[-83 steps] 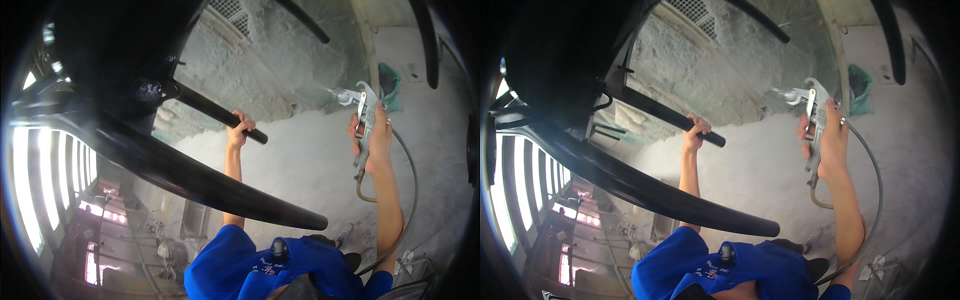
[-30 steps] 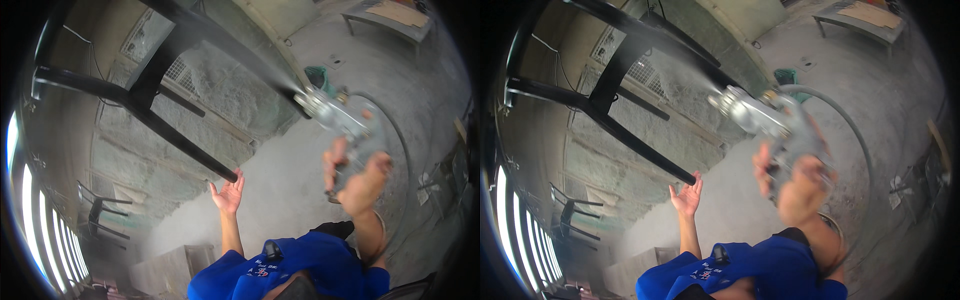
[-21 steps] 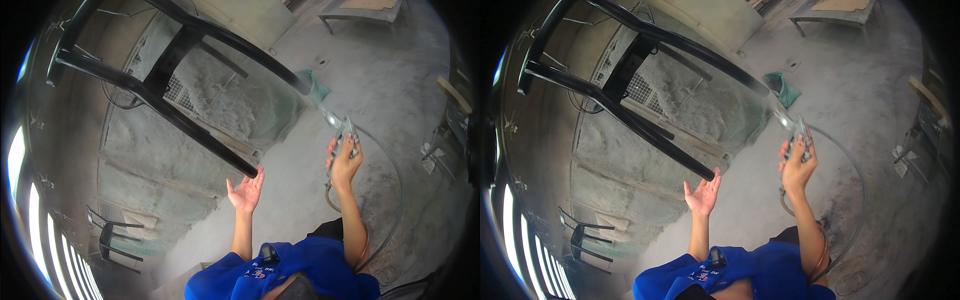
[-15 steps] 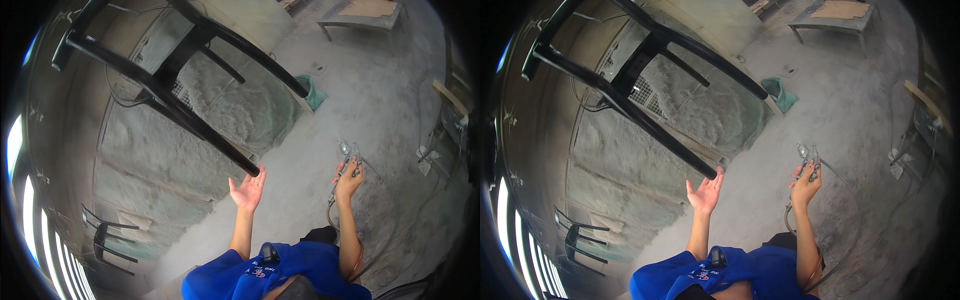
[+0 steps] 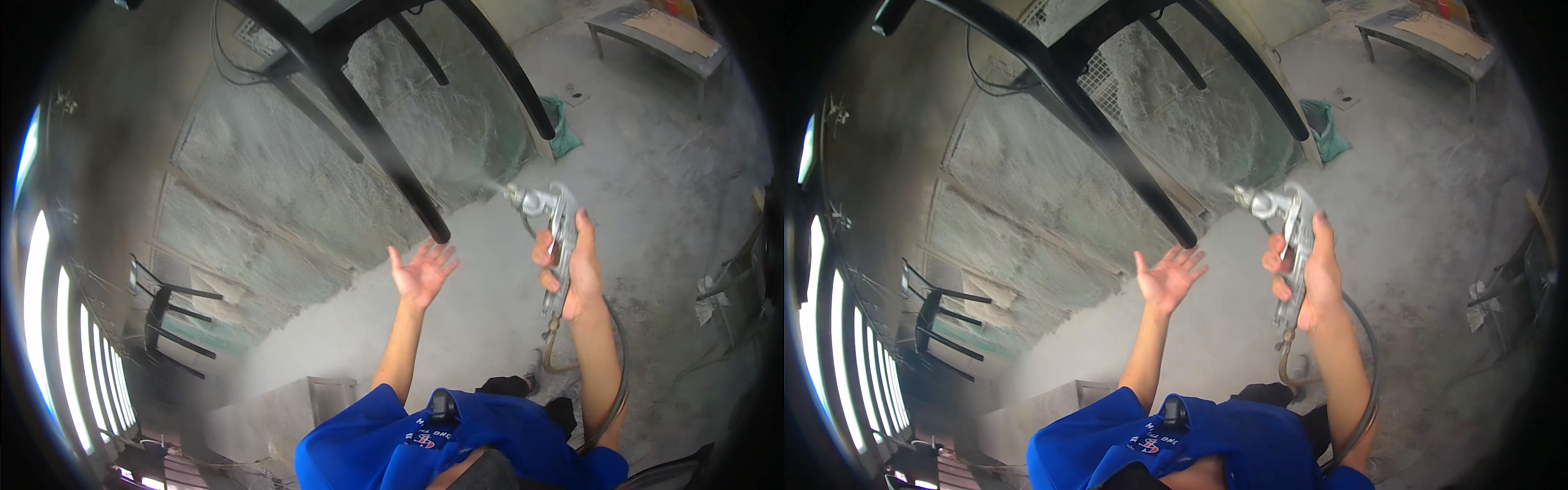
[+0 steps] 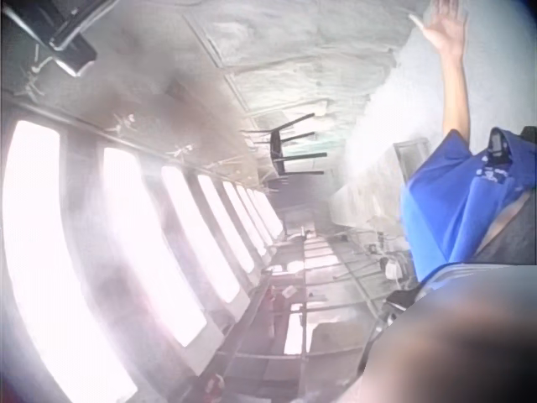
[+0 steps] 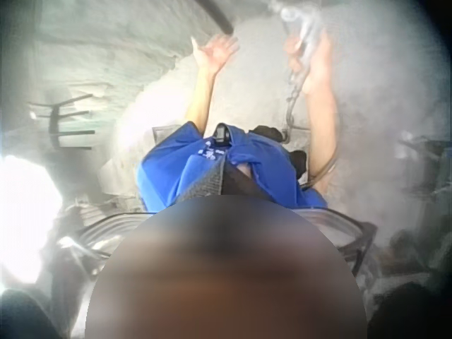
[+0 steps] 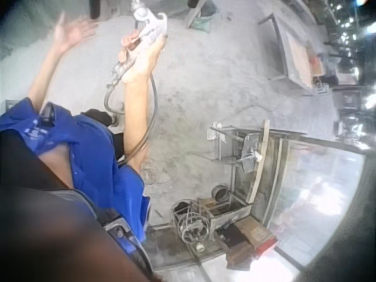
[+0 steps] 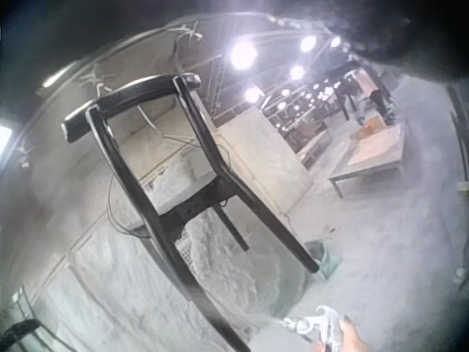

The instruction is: The person spray paints a black chair using a spray gun, holding the chair with one hand and applying paint with the other. The person rotates the chair to cover different sides and legs, then briefly adjusts the camera before resuming painting.

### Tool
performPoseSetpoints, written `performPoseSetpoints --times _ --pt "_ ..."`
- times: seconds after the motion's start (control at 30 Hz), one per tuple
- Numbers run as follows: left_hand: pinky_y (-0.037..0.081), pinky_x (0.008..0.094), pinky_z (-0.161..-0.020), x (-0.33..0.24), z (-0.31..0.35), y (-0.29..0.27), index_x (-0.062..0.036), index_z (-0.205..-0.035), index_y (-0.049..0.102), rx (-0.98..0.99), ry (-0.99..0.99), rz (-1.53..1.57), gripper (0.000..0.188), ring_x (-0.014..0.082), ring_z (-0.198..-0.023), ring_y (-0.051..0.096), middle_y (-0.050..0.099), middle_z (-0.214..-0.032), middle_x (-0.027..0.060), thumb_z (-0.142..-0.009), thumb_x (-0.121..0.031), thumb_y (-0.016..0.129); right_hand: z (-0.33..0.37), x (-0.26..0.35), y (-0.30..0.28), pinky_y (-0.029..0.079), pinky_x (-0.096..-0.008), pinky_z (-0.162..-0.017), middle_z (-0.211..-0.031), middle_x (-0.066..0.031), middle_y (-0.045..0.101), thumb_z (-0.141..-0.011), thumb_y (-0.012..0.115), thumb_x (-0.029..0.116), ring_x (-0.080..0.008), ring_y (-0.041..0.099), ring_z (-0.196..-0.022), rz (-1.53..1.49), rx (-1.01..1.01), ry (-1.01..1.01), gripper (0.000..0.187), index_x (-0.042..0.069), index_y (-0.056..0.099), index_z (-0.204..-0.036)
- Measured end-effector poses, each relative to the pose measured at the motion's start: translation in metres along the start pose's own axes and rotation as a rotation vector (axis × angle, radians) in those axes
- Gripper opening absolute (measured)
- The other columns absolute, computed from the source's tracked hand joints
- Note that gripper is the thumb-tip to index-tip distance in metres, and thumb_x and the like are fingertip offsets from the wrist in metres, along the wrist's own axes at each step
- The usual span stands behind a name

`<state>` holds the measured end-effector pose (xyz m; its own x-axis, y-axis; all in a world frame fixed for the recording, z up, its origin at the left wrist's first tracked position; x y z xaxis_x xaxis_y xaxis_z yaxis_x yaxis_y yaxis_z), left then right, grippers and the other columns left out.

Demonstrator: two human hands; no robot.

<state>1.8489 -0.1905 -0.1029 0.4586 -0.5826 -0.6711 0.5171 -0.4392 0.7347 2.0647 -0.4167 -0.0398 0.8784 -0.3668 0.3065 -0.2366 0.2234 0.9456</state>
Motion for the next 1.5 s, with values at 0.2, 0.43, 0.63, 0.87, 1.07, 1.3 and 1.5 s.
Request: performPoseSetpoints --times 0.2,0.43,0.63,0.87,1.07,1.3,1.5 --pt "0.003 0.0536 -0.127 -0.068 0.042 -0.110 0.0067 -0.161 -0.004 -0.529 0.371 0.028 0.120 0.0406 -0.158 0.002 0.009 -0.168 0.0296 -0.092 -0.082 0.039 0.022 -0.070 -0.073 0.041 -0.0261 -0.039 -0.078 -0.0026 0.057 -0.106 0.041 0.057 -0.0133 0.056 -0.065 0.177 -0.336 0.140 0.047 0.012 0.056 -0.109" --pt "0.020 0.0456 -0.126 -0.078 -0.057 -0.087 0.0137 -0.156 0.015 -0.158 0.084 0.124 0.108 0.0372 -0.151 0.030 0.031 -0.161 0.0276 -0.098 -0.073 0.043 0.049 -0.066 -0.039 0.051 -0.0321 -0.048 -0.081 -0.0061 0.067 -0.105 0.055 0.029 -0.0149 0.064 -0.065 1.264 -0.436 -0.196 0.039 0.002 0.064 -0.133" --pt "0.033 0.0427 -0.120 -0.078 -0.077 -0.061 0.0149 -0.150 0.030 0.163 -0.167 0.156 0.094 0.0315 -0.142 0.045 0.047 -0.150 0.0244 -0.102 -0.063 0.045 0.096 -0.054 0.130 0.055 -0.0353 -0.056 -0.082 -0.0080 0.066 -0.088 0.075 0.024 -0.0212 0.066 -0.067 2.554 -0.187 -0.725 0.056 0.022 0.063 -0.142" --pt "0.024 0.0423 -0.125 -0.052 -0.054 -0.040 0.0123 -0.155 0.025 0.269 -0.320 0.234 0.091 0.0313 -0.150 0.033 0.039 -0.158 0.0211 -0.103 -0.061 0.043 0.081 -0.074 0.275 0.055 -0.0305 -0.054 -0.094 -0.0058 0.065 -0.089 0.072 0.023 -0.0169 0.066 -0.078 3.299 -0.298 -1.493 0.056 0.024 0.061 -0.143" --pt "0.016 0.0408 -0.127 -0.024 -0.019 -0.014 0.0098 -0.158 0.017 0.324 -0.417 0.266 0.091 0.0293 -0.154 0.024 0.033 -0.163 0.0191 -0.104 -0.060 0.038 0.043 -0.059 0.232 0.056 -0.0330 -0.055 -0.083 -0.0074 0.065 -0.089 0.072 0.034 -0.0193 0.068 -0.072 3.412 -0.264 -0.717 0.055 0.023 0.060 -0.142" --pt "0.010 0.0395 -0.128 0.012 0.035 0.027 0.0050 -0.160 0.018 0.417 -0.532 0.318 0.092 0.0268 -0.158 0.015 0.024 -0.168 0.0157 -0.103 -0.064 0.035 0.030 -0.030 0.176 0.056 -0.0443 -0.063 -0.078 -0.0143 0.070 -0.092 0.071 0.037 -0.0314 0.071 -0.073 2.953 -0.273 -0.121 0.046 0.017 0.066 -0.134" --pt "0.002 0.0392 -0.128 0.047 0.073 0.064 0.0017 -0.163 0.011 0.549 -0.580 0.297 0.095 0.0244 -0.159 0.005 0.015 -0.171 0.0112 -0.101 -0.067 0.034 0.147 -0.045 0.264 0.058 -0.0400 -0.075 -0.107 -0.0198 0.076 -0.090 0.068 0.017 -0.0329 0.075 -0.079 2.487 -0.330 -0.458 0.038 0.002 0.071 -0.124"
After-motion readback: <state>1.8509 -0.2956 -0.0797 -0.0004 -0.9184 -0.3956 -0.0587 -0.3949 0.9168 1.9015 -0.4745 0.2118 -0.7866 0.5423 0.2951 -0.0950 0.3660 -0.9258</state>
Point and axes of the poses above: each hand's wrist, its own z-axis away from the middle knuckle, its own y-axis out of the palm, x = y × z, the point moved 6 cm from there along -z, towards the middle knuckle
